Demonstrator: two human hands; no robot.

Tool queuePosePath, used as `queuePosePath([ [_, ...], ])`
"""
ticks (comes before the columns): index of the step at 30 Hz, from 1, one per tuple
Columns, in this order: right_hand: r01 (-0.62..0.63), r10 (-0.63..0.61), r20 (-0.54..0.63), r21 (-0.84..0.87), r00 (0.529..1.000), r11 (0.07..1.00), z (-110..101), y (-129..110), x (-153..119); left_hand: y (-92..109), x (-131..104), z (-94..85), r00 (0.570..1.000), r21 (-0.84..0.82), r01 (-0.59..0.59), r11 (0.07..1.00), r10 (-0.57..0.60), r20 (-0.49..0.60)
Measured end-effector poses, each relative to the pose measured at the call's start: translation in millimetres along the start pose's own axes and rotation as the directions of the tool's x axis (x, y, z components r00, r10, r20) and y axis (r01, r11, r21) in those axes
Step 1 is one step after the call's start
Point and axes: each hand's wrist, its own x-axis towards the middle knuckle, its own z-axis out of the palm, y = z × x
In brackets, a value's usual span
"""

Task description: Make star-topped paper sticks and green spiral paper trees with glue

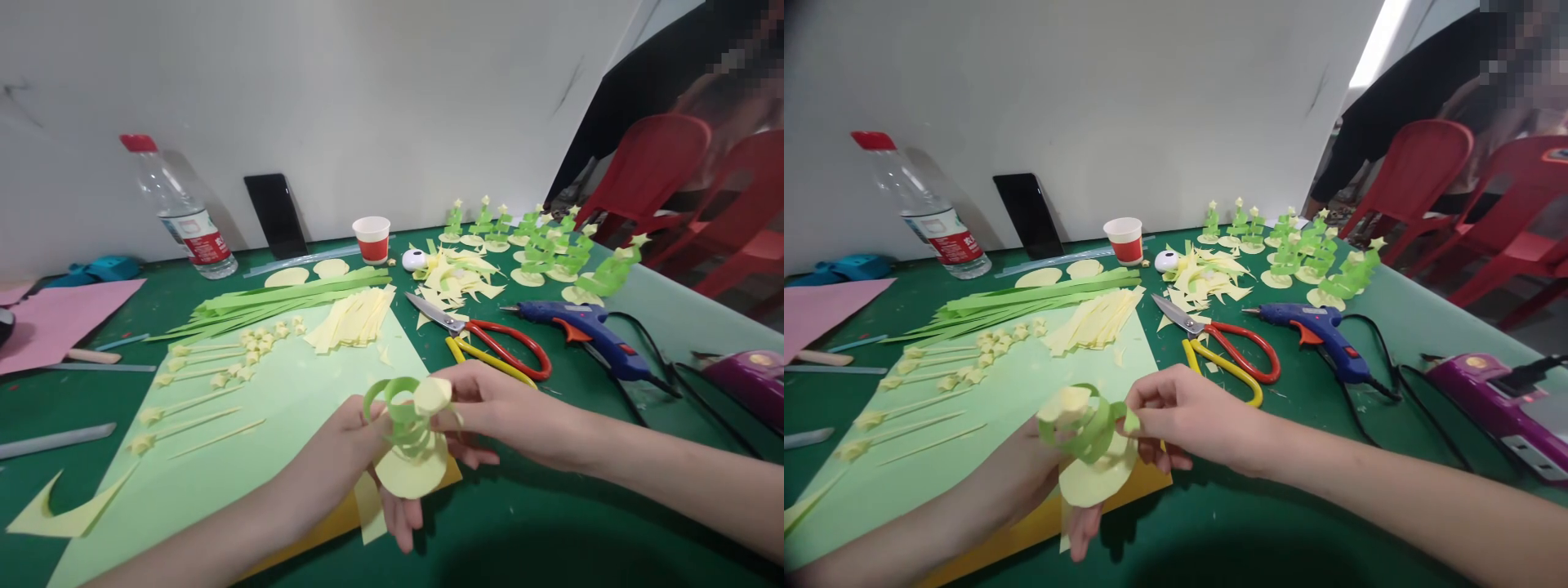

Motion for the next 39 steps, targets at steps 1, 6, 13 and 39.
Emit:
queuePosePath([
  [1, 0.018, -0.018, -0.039, -0.006, 0.999, 1.0, 0, 0, 0, 2, 0, 1.3, 1.0, -0.011, -0.005, 1.0, 0.005, -0.014],
  [6, 0.059, -0.064, -0.128, -0.047, 0.99, 0.997, -2, -4, -1, 7, 1, 5.3, 0.998, -0.04, -0.022, 0.999, 0.019, -0.061],
  [13, 0.02, -0.022, -0.032, -0.074, 0.999, 0.997, -2, -4, -1, 5, -1, 0.3, 0.998, -0.055, -0.032, 0.998, 0.028, -0.063],
  [39, 0.106, -0.245, -0.267, -0.446, 0.932, 0.889, -12, -14, -7, 8, 1, 2.5, 0.97, -0.113, -0.13, 0.985, 0.103, -0.218],
])
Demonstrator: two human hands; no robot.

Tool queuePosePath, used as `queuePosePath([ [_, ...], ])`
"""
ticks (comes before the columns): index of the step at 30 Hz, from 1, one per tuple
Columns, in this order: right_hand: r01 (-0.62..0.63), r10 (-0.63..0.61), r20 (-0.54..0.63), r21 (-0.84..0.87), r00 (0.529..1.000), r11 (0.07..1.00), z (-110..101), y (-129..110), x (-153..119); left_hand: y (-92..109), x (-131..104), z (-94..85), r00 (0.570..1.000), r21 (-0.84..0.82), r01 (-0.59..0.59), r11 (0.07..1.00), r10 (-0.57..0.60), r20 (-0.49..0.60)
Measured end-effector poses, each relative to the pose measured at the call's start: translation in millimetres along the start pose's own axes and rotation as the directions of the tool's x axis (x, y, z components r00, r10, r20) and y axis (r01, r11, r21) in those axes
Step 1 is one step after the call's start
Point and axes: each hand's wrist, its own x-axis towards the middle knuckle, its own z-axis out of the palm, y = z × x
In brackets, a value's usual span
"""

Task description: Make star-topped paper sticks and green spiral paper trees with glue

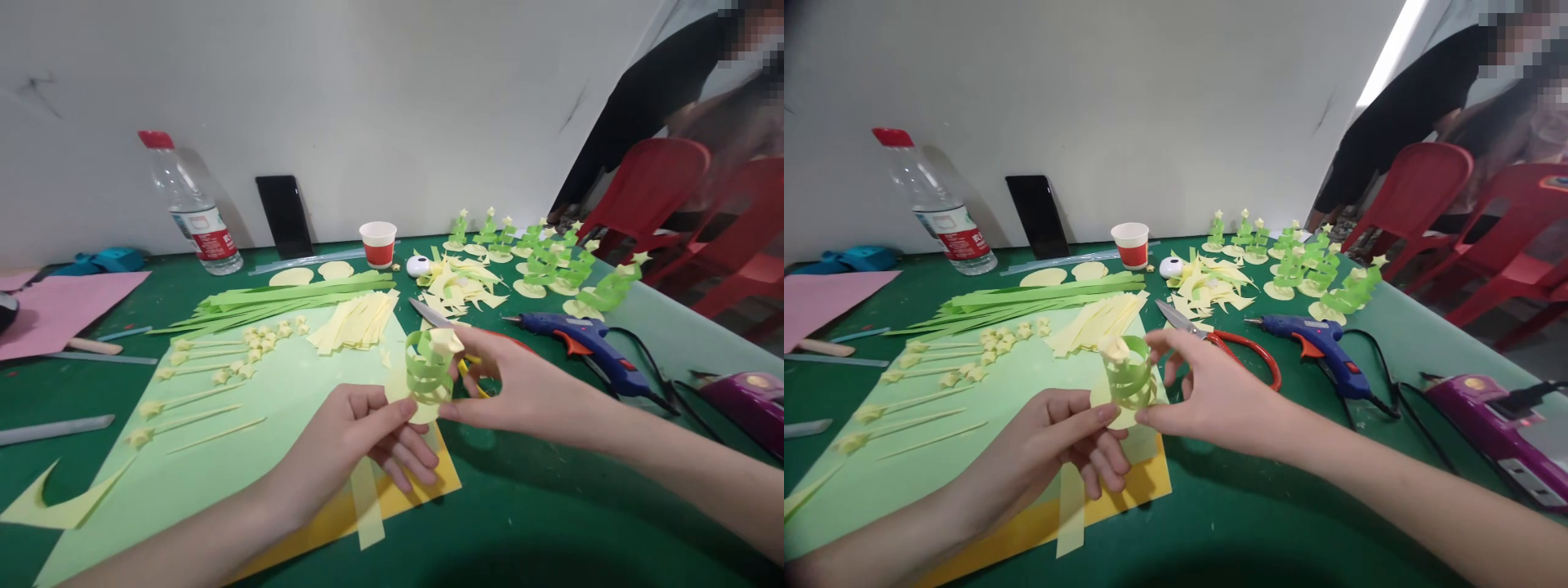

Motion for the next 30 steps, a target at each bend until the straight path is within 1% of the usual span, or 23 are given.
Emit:
queuePosePath([
  [1, 0.042, -0.045, -0.083, -0.043, 0.996, 0.998, -2, -3, -1, 1, 0, 0.5, 1.0, 0.005, 0.007, 1.0, -0.007, -0.014],
  [2, 0.095, -0.108, -0.165, -0.085, 0.98, 0.992, -4, -5, -3, 1, 0, 1.2, 1.0, 0.011, 0.015, 1.0, -0.015, -0.024],
  [4, 0.214, -0.251, -0.278, -0.156, 0.927, 0.964, -4, -8, -8, 2, 0, 2.9, 0.999, 0.026, 0.029, 0.999, -0.028, -0.042],
  [5, 0.266, -0.308, -0.299, -0.175, 0.903, 0.948, -3, -9, -10, 2, 0, 3.8, 0.998, 0.034, 0.035, 0.999, -0.034, -0.05],
  [6, 0.305, -0.347, -0.301, -0.178, 0.888, 0.936, -1, -10, -12, 1, 0, 4.5, 0.998, 0.04, 0.041, 0.998, -0.038, -0.057],
  [8, 0.348, -0.38, -0.289, -0.158, 0.879, 0.924, 4, -9, -15, 0, 0, 5.8, 0.997, 0.057, 0.045, 0.997, -0.041, -0.069],
  [11, 0.365, -0.401, -0.311, -0.17, 0.862, 0.916, 10, -9, -16, -1, 1, 6.4, 0.996, 0.084, 0.041, 0.996, -0.034, -0.081],
  [13, 0.354, -0.4, -0.339, -0.19, 0.852, 0.916, 9, -10, -16, -3, 2, 6.3, 0.997, 0.105, 0.041, 0.994, -0.034, -0.069],
  [15, 0.326, -0.383, -0.364, -0.21, 0.849, 0.922, 2, -12, -15, -6, 2, 6.1, 0.998, 0.123, 0.044, 0.991, -0.038, -0.045],
  [17, 0.281, -0.374, -0.435, -0.264, 0.819, 0.923, -14, -15, -11, -12, 2, 5.8, 0.999, 0.139, 0.043, 0.989, -0.04, -0.027],
  [18, 0.248, -0.379, -0.495, -0.311, 0.782, 0.918, -26, -15, -8, -16, 3, 5.6, 0.999, 0.147, 0.041, 0.988, -0.038, -0.021],
  [21, 0.185, -0.429, -0.689, -0.402, 0.584, 0.897, -68, -11, 8, -31, 6, 3.8, 1.0, 0.189, 0.023, 0.982, -0.024, 0.003],
  [22, 0.14, -0.429, -0.728, -0.424, 0.535, 0.895, -83, -7, 15, -36, 7, 2.9, 1.0, 0.206, 0.012, 0.978, -0.016, 0.014],
  [23, 0.084, -0.412, -0.749, -0.435, 0.519, 0.896, -96, -3, 24, -40, 7, 1.8, 1.0, 0.225, 0.001, 0.974, -0.007, 0.028],
  [25, -0.041, -0.345, -0.764, -0.436, 0.545, 0.899, -117, 5, 42, -45, 8, -0.3, 0.998, 0.261, -0.023, 0.965, 0.008, 0.059],
  [26, -0.103, -0.321, -0.78, -0.438, 0.537, 0.893, -125, 10, 52, -47, 8, -1.2, 0.997, 0.278, -0.034, 0.96, 0.014, 0.074],
  [28, -0.201, -0.283, -0.782, -0.456, 0.555, 0.867, -134, 17, 70, -48, 7, -2.6, 0.995, 0.307, -0.051, 0.95, 0.022, 0.097],
  [30, -0.276, -0.256, -0.775, -0.481, 0.577, 0.832, -137, 23, 86, -48, 7, -3.0, 0.993, 0.331, -0.063, 0.941, 0.027, 0.113],
])
